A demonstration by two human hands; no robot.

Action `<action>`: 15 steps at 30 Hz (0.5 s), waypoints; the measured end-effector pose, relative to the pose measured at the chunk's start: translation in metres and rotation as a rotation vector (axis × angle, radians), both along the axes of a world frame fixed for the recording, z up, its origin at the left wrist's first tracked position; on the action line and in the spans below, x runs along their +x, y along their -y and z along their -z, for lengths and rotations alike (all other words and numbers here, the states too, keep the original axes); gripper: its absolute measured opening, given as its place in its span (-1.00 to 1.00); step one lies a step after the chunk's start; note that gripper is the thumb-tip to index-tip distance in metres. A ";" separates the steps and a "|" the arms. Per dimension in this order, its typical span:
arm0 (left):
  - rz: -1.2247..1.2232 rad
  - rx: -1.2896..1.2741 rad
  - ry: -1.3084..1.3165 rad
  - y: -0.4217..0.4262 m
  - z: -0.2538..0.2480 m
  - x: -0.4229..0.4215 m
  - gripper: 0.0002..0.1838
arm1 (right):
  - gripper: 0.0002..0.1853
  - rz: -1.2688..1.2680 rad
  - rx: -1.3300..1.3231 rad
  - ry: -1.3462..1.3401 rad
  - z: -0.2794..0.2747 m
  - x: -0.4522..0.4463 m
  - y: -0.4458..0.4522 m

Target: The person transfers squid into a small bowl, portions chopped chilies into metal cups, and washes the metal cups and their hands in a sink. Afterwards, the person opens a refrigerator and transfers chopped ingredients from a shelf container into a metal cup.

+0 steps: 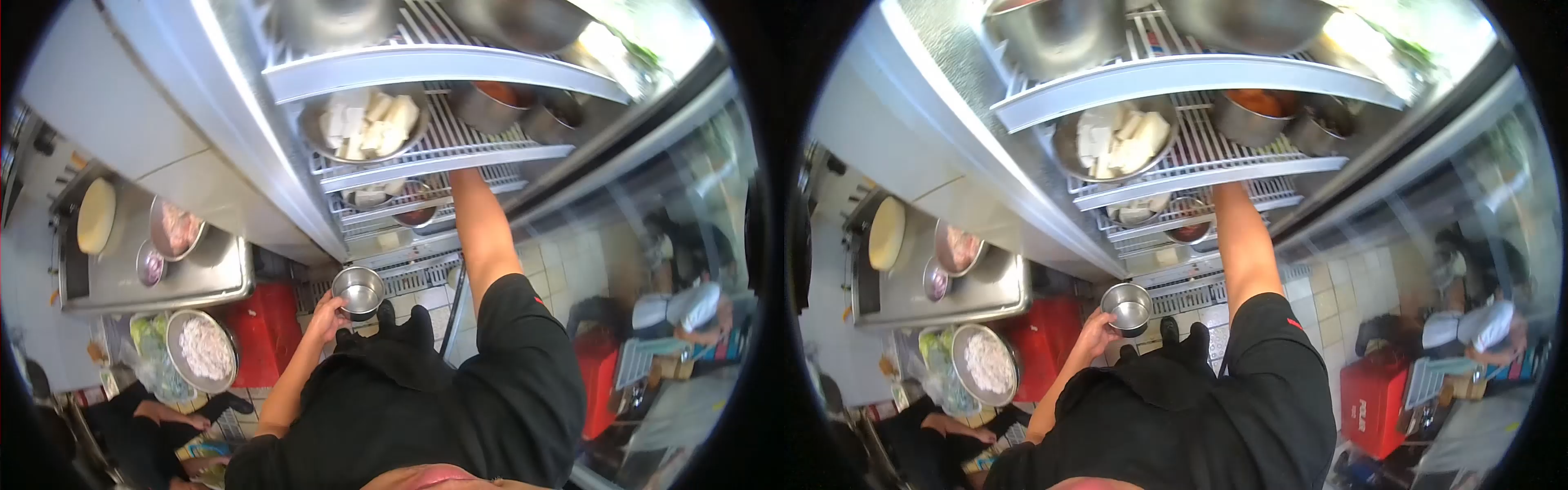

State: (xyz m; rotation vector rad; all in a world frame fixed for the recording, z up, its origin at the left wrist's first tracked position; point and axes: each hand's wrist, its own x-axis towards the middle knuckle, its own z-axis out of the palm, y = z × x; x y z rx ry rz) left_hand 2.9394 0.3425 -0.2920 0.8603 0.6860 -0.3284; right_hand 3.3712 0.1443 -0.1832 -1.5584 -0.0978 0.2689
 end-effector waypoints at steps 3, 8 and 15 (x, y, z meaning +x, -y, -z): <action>0.070 0.006 0.042 0.008 -0.010 0.018 -0.53 | -0.63 -0.006 0.172 -0.063 -0.002 -0.029 0.026; 0.240 0.055 0.077 0.026 -0.031 0.063 -0.46 | -0.63 0.016 0.035 -0.147 -0.040 -0.093 0.056; 0.304 0.144 0.155 0.084 -0.070 0.131 -0.40 | -0.64 0.290 -0.078 -0.115 -0.050 -0.187 0.110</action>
